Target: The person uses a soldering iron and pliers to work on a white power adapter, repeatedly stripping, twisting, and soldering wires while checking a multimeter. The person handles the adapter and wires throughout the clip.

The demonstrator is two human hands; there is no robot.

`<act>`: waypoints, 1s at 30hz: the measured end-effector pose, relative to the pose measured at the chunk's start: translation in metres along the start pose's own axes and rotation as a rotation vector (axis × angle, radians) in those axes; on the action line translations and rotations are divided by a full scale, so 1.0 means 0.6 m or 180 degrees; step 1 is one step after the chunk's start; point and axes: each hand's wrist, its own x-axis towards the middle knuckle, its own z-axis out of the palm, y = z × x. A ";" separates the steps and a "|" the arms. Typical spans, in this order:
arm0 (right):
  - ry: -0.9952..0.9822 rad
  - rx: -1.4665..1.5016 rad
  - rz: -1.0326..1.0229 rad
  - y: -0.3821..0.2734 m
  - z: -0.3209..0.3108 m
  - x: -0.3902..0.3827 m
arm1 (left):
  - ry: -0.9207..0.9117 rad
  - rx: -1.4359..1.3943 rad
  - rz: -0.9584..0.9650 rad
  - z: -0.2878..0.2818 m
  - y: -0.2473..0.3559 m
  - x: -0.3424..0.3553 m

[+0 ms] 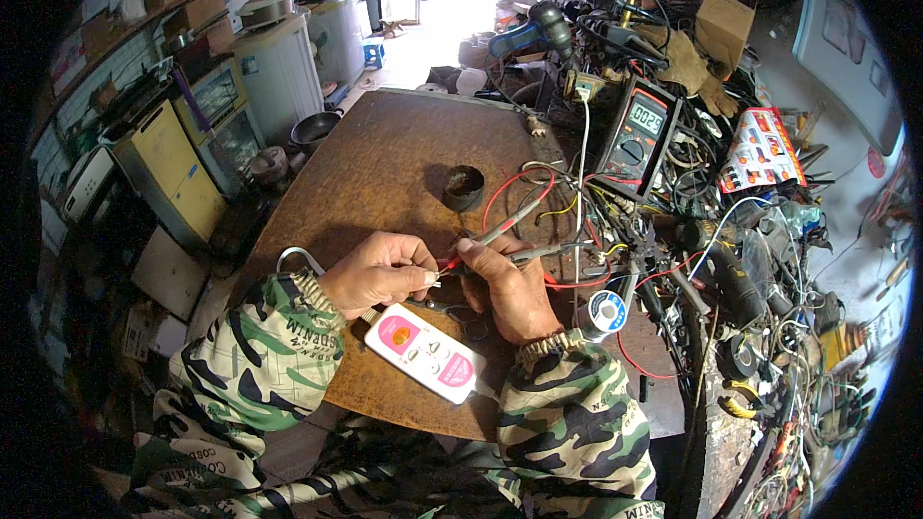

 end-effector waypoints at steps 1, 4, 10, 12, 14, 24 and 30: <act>-0.0057 -0.0029 -0.0041 0.000 0.007 0.002 | 0.0083 0.0005 -0.0023 -0.001 0.003 -0.008; -0.0145 -0.0138 -0.0150 0.002 0.013 0.005 | 0.0165 -0.0043 -0.0084 -0.005 0.007 -0.018; -0.0219 -0.0476 -0.0426 0.003 0.012 0.003 | 0.0070 -0.0230 -0.0102 -0.015 0.000 -0.016; -0.0265 -0.0498 -0.0477 0.003 0.010 0.002 | 0.0042 -0.0265 -0.0082 -0.014 0.001 -0.016; -0.0290 -0.0484 -0.0501 0.006 0.006 0.003 | 0.0046 -0.0302 -0.0058 -0.011 0.002 -0.016; -0.0089 -0.0491 -0.0290 0.006 0.007 -0.002 | 0.0054 -0.0092 -0.0073 -0.009 0.003 -0.011; 0.0297 -0.0168 -0.0321 -0.009 -0.004 0.008 | 0.0186 -0.0471 -0.0155 -0.010 0.012 -0.017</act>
